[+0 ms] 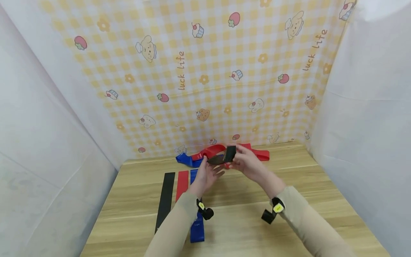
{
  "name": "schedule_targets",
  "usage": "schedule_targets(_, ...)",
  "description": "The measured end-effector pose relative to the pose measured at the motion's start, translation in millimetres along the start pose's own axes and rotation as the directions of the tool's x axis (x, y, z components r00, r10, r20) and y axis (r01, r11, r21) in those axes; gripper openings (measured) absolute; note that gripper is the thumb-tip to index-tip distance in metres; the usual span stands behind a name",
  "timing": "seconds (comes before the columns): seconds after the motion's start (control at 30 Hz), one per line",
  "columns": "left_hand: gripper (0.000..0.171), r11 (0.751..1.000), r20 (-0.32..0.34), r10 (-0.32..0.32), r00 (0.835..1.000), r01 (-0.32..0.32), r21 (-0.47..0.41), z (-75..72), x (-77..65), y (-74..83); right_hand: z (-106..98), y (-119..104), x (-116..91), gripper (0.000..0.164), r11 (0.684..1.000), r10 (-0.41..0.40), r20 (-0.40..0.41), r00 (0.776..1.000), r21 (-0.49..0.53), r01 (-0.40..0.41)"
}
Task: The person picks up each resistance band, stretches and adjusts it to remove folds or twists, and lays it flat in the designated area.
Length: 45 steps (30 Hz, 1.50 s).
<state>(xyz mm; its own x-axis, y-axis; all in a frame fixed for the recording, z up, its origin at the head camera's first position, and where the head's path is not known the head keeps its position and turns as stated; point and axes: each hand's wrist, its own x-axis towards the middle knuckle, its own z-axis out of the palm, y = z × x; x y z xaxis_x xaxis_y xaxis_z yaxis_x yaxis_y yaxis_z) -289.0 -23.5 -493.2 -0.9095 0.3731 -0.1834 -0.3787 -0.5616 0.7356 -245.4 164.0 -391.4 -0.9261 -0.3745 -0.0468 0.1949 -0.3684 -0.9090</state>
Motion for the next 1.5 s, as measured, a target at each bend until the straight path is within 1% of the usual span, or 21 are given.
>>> schedule_targets(0.1,0.063,1.000,-0.028,0.022,0.999,-0.022,-0.009,-2.9,-0.6,3.5,-1,22,-18,0.066,0.996,0.019,-0.024,1.000,0.083,-0.017)
schedule_targets(0.17,0.059,0.999,-0.048,0.026,0.999,-0.027,-0.018,-6.0,-0.4,5.6,-1,38,-29,0.066,0.993,0.036,-0.052,0.998,0.119,-0.029)
schedule_targets(0.27,0.054,0.999,-0.068,0.027,0.997,-0.028,-0.027,-11.5,-0.5,7.5,-1,61,-44,0.062,0.988,0.063,-0.122,0.991,0.150,-0.044)
schedule_targets(0.37,0.052,0.999,-0.068,0.028,0.997,-0.030,-0.033,-16.7,-1.9,7.9,-1,81,-56,0.057,0.985,0.084,-0.188,0.979,0.163,-0.053)
schedule_targets(0.47,0.054,0.999,-0.058,0.033,0.998,-0.034,-0.016,-21.0,-4.1,7.0,-2,97,-66,0.052,0.987,0.098,-0.232,0.968,0.146,-0.065)
schedule_targets(0.63,0.053,0.999,-0.083,0.038,0.996,-0.036,0.031,-27.7,-7.2,5.9,-7,118,-76,0.035,0.989,0.137,-0.231,0.963,0.081,-0.121)
schedule_targets(0.77,0.054,0.998,-0.090,0.056,0.994,-0.053,0.040,-30.8,-8.2,7.5,-10,131,-81,0.027,0.984,0.175,-0.216,0.961,0.060,-0.166)
schedule_targets(0.83,0.056,0.998,-0.099,0.063,0.993,-0.061,0.027,-31.8,-8.5,9.1,-11,136,-83,0.025,0.982,0.186,-0.217,0.958,0.048,-0.180)
schedule_targets(0.9,0.058,0.997,-0.102,0.071,0.992,-0.070,0.022,-32.7,-9.0,10.8,-12,141,-85,0.024,0.980,0.198,-0.229,0.953,0.039,-0.194)
schedule_targets(1.0,0.059,0.998,-0.105,0.064,0.992,-0.061,0.029,-33.8,-10.7,13.0,-12,147,-86,0.024,0.979,0.204,-0.247,0.947,0.037,-0.201)
schedule_targets(1.07,0.059,0.997,-0.095,0.061,0.994,-0.057,0.047,-34.8,-11.8,13.3,-12,151,-87,0.024,0.977,0.210,-0.265,0.941,0.036,-0.208)
schedule_targets(1.23,0.059,0.997,-0.077,0.060,0.995,-0.057,0.047,-35.7,-13.7,13.0,-10,157,-88,0.024,0.974,0.222,-0.300,0.928,0.029,-0.224)
schedule_targets(1.33,0.059,0.997,-0.073,0.063,0.995,-0.060,0.042,-35.4,-13.9,14.7,-12,159,-90,0.028,0.975,0.213,-0.294,0.932,0.006,-0.221)
schedule_targets(1.5,0.057,0.996,-0.088,0.077,0.993,-0.073,0.043,-36.1,-14.6,19.1,-16,161,-91,0.038,0.974,0.197,-0.272,0.942,-0.052,-0.218)
